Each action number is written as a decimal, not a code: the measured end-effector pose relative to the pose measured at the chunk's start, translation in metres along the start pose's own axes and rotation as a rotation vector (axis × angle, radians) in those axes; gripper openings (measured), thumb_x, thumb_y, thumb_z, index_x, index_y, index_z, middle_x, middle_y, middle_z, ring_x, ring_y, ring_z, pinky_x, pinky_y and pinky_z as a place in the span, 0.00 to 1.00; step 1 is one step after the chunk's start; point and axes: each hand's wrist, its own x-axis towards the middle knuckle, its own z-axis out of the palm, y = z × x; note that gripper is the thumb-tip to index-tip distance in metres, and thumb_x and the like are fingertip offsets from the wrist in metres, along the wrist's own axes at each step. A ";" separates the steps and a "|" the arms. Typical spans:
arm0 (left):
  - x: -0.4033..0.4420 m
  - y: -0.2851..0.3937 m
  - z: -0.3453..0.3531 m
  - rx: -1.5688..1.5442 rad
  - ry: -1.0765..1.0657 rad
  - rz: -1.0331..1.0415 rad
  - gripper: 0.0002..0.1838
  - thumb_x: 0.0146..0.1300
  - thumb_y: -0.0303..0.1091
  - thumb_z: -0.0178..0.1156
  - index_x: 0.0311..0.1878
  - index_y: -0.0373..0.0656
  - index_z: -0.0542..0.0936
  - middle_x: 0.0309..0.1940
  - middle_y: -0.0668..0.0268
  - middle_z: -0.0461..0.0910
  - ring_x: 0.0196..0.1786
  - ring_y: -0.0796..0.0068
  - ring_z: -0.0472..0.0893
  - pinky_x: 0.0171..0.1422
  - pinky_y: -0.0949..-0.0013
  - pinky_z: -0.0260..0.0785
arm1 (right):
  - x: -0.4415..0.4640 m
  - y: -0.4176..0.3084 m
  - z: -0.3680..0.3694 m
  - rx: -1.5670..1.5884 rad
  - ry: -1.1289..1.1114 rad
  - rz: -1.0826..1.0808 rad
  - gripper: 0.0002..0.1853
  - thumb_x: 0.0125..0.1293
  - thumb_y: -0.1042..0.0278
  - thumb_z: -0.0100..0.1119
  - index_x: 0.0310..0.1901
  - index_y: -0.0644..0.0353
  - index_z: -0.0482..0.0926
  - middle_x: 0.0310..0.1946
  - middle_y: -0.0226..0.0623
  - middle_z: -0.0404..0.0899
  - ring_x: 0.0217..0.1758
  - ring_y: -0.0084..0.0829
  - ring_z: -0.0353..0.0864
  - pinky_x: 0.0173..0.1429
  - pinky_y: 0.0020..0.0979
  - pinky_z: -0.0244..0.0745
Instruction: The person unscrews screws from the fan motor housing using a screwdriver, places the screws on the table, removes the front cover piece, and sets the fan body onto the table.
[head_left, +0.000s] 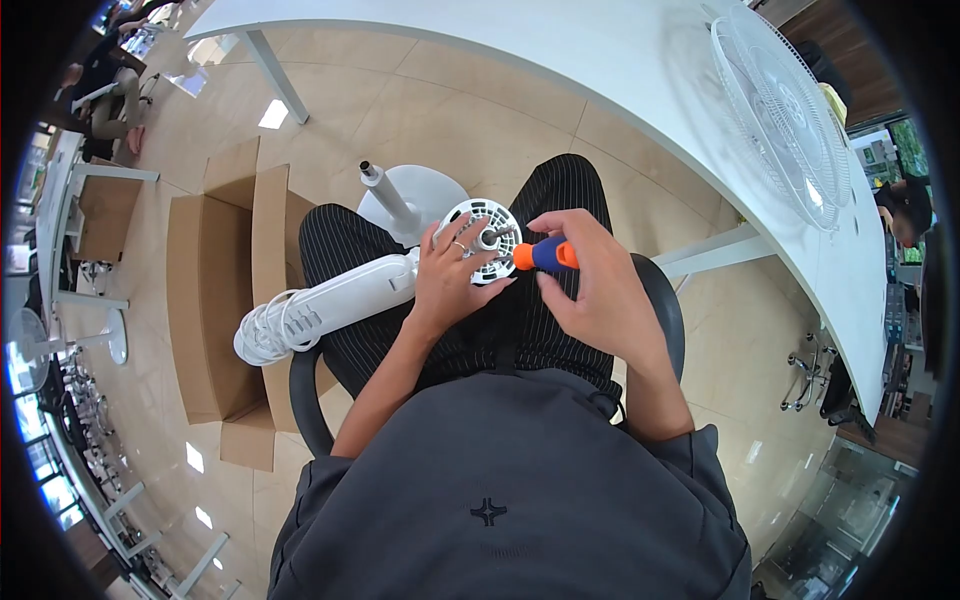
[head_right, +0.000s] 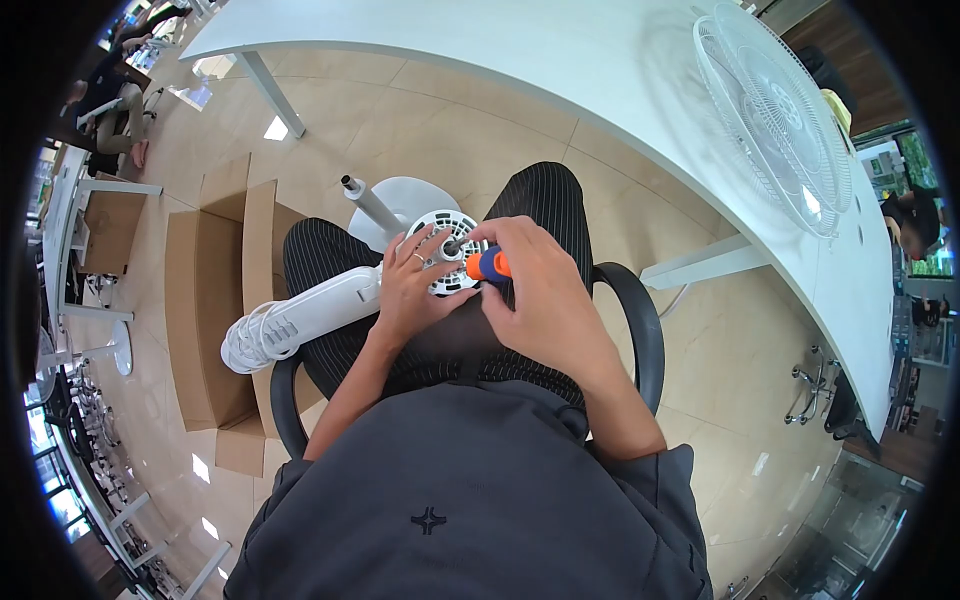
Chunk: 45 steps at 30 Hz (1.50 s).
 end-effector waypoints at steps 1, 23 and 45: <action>0.000 -0.001 0.001 0.015 -0.005 0.006 0.19 0.43 0.46 0.83 0.40 0.53 0.93 0.67 0.68 0.80 0.76 0.62 0.71 0.81 0.42 0.55 | -0.001 -0.004 0.002 -0.033 0.026 0.063 0.22 0.60 0.74 0.72 0.55 0.61 0.76 0.45 0.46 0.82 0.46 0.49 0.85 0.50 0.43 0.80; 0.003 0.002 0.000 0.025 0.022 0.026 0.20 0.46 0.51 0.83 0.39 0.53 0.91 0.65 0.67 0.81 0.74 0.61 0.73 0.79 0.42 0.58 | -0.005 0.003 0.008 0.070 0.108 0.190 0.13 0.63 0.77 0.68 0.49 0.61 0.79 0.44 0.44 0.83 0.42 0.48 0.86 0.44 0.40 0.82; 0.004 0.001 0.002 0.044 0.033 0.033 0.18 0.45 0.49 0.83 0.38 0.53 0.91 0.66 0.68 0.81 0.73 0.61 0.74 0.77 0.42 0.59 | -0.002 0.001 0.007 0.016 0.111 0.048 0.16 0.65 0.76 0.65 0.54 0.60 0.76 0.48 0.47 0.79 0.45 0.51 0.84 0.47 0.43 0.81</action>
